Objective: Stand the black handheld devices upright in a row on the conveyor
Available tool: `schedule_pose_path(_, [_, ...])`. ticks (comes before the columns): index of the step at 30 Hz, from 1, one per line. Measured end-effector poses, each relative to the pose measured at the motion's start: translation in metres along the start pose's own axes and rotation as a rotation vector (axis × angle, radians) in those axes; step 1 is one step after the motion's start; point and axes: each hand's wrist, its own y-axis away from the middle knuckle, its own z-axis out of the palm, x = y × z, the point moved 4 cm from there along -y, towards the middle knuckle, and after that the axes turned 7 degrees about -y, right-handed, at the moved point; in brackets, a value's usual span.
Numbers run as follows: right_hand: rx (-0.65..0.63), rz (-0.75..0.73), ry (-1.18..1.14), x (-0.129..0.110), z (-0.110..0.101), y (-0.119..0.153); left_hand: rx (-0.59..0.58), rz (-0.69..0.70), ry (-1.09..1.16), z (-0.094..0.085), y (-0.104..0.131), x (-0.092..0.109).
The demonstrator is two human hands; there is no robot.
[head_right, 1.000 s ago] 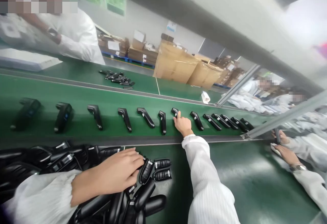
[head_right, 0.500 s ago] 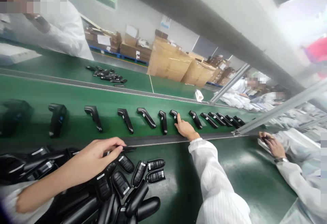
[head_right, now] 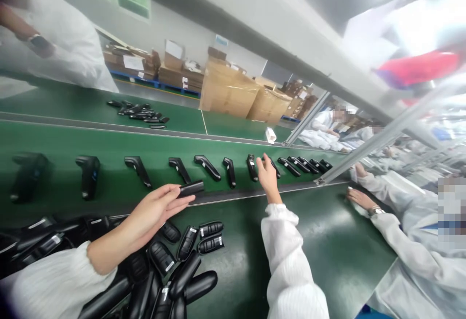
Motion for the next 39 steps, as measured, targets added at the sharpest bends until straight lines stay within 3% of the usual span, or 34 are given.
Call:
schedule_pose_path(2, [-0.046, 0.033, -0.355, -0.017, 0.004, 0.034, -0.002, -0.003, 0.135, 0.016, -0.005, -0.008])
schedule_pose_path(6, [-0.353, 0.056, -0.824, -0.067, 0.044, 0.11, -0.064, 0.017, 0.21, 0.053, -0.012, -0.024])
schedule_pose_path(9, [-0.245, 0.152, -1.045, -0.089, 0.063, 0.135, -0.097, 0.078, 0.064, 0.069, -0.016, -0.033])
schedule_pose_path(11, [-0.191, 0.217, -1.126, -0.091, 0.072, 0.132, -0.058, 0.182, -0.224, 0.067, -0.015, -0.033])
schedule_pose_path(13, [-0.217, 0.214, -1.106, -0.088, 0.078, 0.115, -0.024, 0.336, -0.657, 0.061, -0.008, -0.029])
schedule_pose_path(16, [-0.351, 0.013, -0.815, -0.084, 0.092, 0.083, -0.133, 0.533, -1.278, 0.059, 0.01, -0.032])
schedule_pose_path(19, [-0.448, -0.284, -0.404, -0.084, 0.113, 0.064, -0.264, 0.626, -1.63, 0.06, 0.023, -0.044])
schedule_pose_path(21, [-0.484, -0.372, -0.246, -0.082, 0.127, 0.06, -0.315, 0.671, -1.732, 0.062, 0.025, -0.05])
schedule_pose_path(24, [-0.534, -0.346, -0.17, -0.074, 0.14, 0.059, -0.346, 0.696, -1.752, 0.059, 0.024, -0.05])
schedule_pose_path(27, [-0.491, -0.302, -0.108, -0.063, 0.134, 0.057, -0.29, 0.652, -1.671, 0.046, 0.025, -0.035])
schedule_pose_path(35, [-0.683, -0.324, -0.048, -0.04, 0.1, 0.054, -0.036, 0.247, -1.285, -0.029, 0.022, 0.023])
schedule_pose_path(39, [-0.417, -0.163, -0.042, -0.028, 0.082, 0.037, -0.011, 0.163, -1.097, -0.047, 0.016, 0.021])
